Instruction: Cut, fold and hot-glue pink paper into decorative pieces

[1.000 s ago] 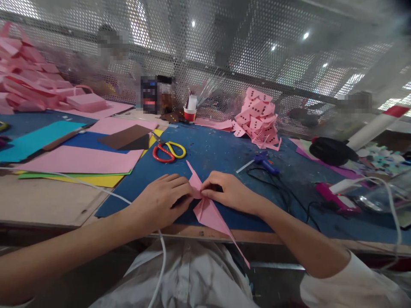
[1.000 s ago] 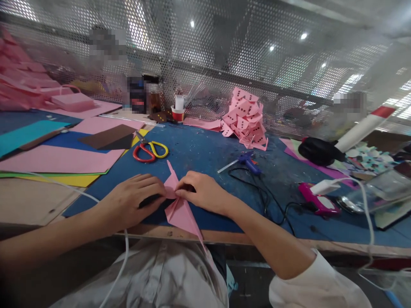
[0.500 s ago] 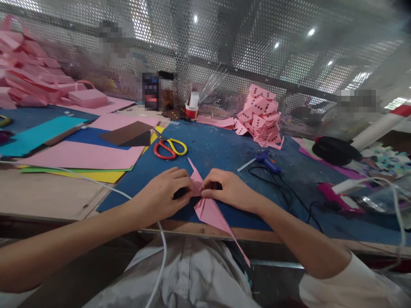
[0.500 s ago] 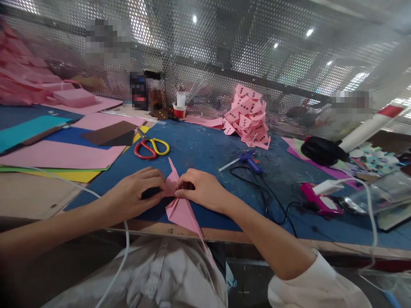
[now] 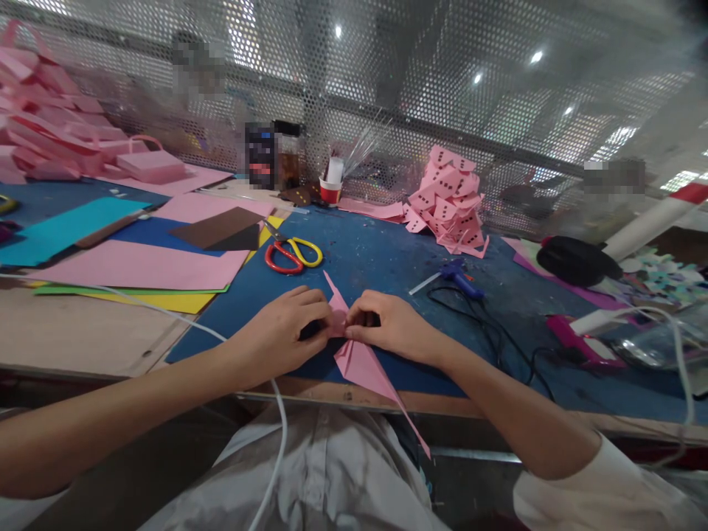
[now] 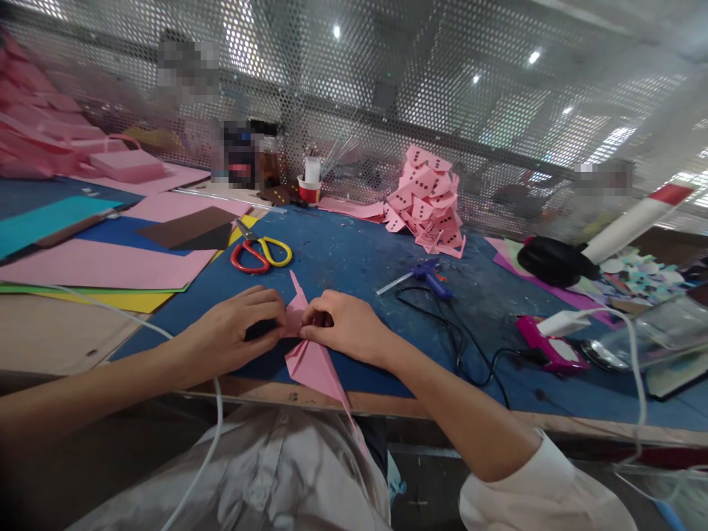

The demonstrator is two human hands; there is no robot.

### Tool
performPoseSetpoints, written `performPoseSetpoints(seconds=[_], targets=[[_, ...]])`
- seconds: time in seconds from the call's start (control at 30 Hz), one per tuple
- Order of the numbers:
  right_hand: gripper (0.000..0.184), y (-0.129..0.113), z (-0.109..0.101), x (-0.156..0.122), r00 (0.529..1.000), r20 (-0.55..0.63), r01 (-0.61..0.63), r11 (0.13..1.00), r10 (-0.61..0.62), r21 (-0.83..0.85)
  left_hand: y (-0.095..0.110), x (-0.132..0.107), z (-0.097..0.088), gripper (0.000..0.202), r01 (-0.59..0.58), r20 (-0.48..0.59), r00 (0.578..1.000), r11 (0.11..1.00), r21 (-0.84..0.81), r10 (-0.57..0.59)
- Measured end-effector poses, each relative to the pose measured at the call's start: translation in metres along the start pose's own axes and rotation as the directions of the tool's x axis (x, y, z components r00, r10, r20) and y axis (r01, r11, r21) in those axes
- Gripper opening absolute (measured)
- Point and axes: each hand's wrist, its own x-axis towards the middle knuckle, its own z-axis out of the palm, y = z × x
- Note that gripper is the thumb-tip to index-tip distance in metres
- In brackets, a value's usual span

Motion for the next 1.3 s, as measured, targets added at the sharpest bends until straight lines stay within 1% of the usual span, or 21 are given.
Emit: performPoseSetpoints(seconds=[0.27, 0.5, 0.73, 0.93, 1.13, 1.3], targets=[[0.011, -0.001, 0.0, 0.002, 0.999, 0.016, -0.029, 0.999, 0.029, 0.016, 0.0, 0.0, 0.0, 0.009, 0.024, -0.021, 0.999, 0.997, -0.077, -0.025], [0.012, 0.001, 0.001, 0.002, 0.999, 0.015, -0.034, 0.999, 0.034, 0.038, 0.0, 0.0, -0.003, 0.008, 0.019, -0.01, 1.0, 0.997, -0.068, -0.02], [0.012, 0.001, 0.002, 0.003, 0.998, 0.025, -0.05, 0.998, 0.049, 0.048, -0.002, 0.001, 0.0, 0.007, 0.032, -0.028, 0.999, 0.999, -0.04, -0.033], [0.01, 0.0, 0.0, 0.006, 0.997, 0.054, -0.048, 0.999, 0.048, 0.007, -0.001, 0.002, -0.001, 0.006, 0.047, -0.032, 0.998, 0.997, -0.062, -0.049], [0.016, -0.005, -0.007, 0.011, 0.99, 0.123, -0.071, 0.997, 0.074, -0.032, 0.002, 0.004, -0.003, 0.005, 0.034, -0.042, 0.998, 0.996, -0.077, -0.038], [0.014, -0.005, -0.005, 0.013, 0.991, 0.103, -0.08, 0.995, 0.085, -0.056, 0.001, 0.003, -0.003, 0.004, 0.039, -0.038, 0.998, 0.997, -0.066, -0.042]])
